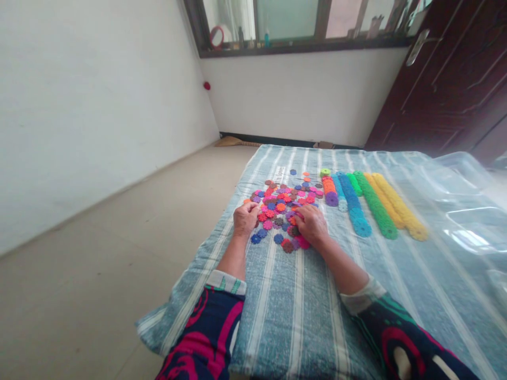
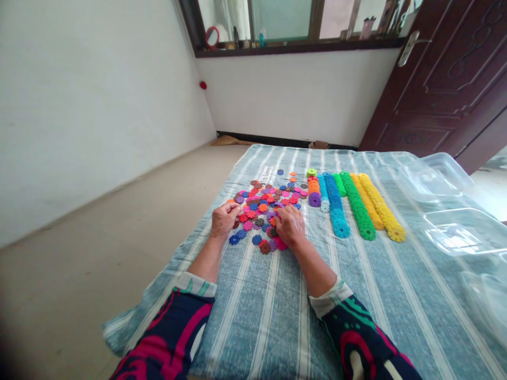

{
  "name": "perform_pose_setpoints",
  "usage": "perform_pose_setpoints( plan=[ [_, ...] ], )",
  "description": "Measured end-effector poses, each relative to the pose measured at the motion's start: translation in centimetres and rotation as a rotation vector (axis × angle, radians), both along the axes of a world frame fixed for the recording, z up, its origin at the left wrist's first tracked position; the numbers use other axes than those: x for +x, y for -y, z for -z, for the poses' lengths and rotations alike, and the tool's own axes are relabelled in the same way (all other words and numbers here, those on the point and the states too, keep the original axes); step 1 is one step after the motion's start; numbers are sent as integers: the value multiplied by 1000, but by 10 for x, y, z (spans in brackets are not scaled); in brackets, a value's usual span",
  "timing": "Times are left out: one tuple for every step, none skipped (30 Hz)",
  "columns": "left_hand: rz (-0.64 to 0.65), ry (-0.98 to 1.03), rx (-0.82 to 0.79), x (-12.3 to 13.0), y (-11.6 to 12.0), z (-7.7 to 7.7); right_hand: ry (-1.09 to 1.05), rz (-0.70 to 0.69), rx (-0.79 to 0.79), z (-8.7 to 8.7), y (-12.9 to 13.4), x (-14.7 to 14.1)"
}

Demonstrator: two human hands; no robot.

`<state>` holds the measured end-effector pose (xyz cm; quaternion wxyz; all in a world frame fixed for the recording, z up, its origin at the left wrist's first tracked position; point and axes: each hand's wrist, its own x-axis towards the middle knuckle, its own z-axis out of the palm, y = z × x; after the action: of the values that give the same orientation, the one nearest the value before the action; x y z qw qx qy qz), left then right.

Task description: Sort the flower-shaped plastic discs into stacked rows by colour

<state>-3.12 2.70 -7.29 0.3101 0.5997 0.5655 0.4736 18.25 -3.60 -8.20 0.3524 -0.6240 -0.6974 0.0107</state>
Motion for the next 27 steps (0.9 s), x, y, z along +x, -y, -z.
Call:
perform_pose_setpoints(
  plan=[
    [4,-27,6,0,0,0,-23,8,11,1,0,3],
    [7,-59,17,-1,-1,1,-47,22,28,2,1,6],
    [9,-92,33,-1,-2,2,-70,45,50,3,1,9],
    [8,-124,51,-2,-3,2,-91,75,74,3,1,12],
    [6,-152,67,-2,-3,3,-108,110,96,4,2,15],
    [4,-174,79,-3,-4,3,-120,144,110,5,2,19],
    [2,-189,88,-3,-4,3,-128,175,115,5,2,21],
    [3,-198,93,-3,-4,3,-133,202,108,6,2,24],
    [7,-203,94,-4,-4,3,-134,223,91,7,3,25],
    [12,-205,95,-4,-4,2,-132,239,68,7,4,26],
    [17,-207,95,-4,-4,2,-124,249,42,7,5,27],
    [21,-210,95,-5,-3,2,-110,250,19,6,6,26],
    [22,-215,96,-5,-3,2,-91,245,1,4,7,25],
    [22,-224,98,-5,-3,2,-67,232,-10,2,8,23],
    [20,-235,100,-5,-3,2,-37,211,-17,-1,9,20],
    [19,-247,102,-6,-3,2,-3,183,-20,-5,11,16],
    [17,-260,103,-6,-3,2,34,151,-25,-9,12,11],
    [16,-271,103,-6,-3,2,74,115,-35,-13,12,5],
    [16,-281,104,-6,-3,2,113,78,-51,-16,13,0],
    [16,-289,105,-7,-3,2,149,50,-77,-20,13,-6],
    [15,-295,107,-7,-4,2,183,30,-109,-23,13,-11],
    [15,-300,109,-7,-4,2,210,21,-143,-25,13,-16],
    [15,-304,111,-8,-4,2,229,18,-175,-27,12,-20],
    [15,-308,113,-8,-4,2,241,16,-202,-28,12,-23],
    [15,-311,114,-8,-3,2,246,15,-221,-28,11,-24],
    [14,-314,114,-8,-3,2,245,13,-232,-28,11,-25],
    [14,-315,113,-8,-3,2,243,11,-234,-27,10,-25]
  ],
)
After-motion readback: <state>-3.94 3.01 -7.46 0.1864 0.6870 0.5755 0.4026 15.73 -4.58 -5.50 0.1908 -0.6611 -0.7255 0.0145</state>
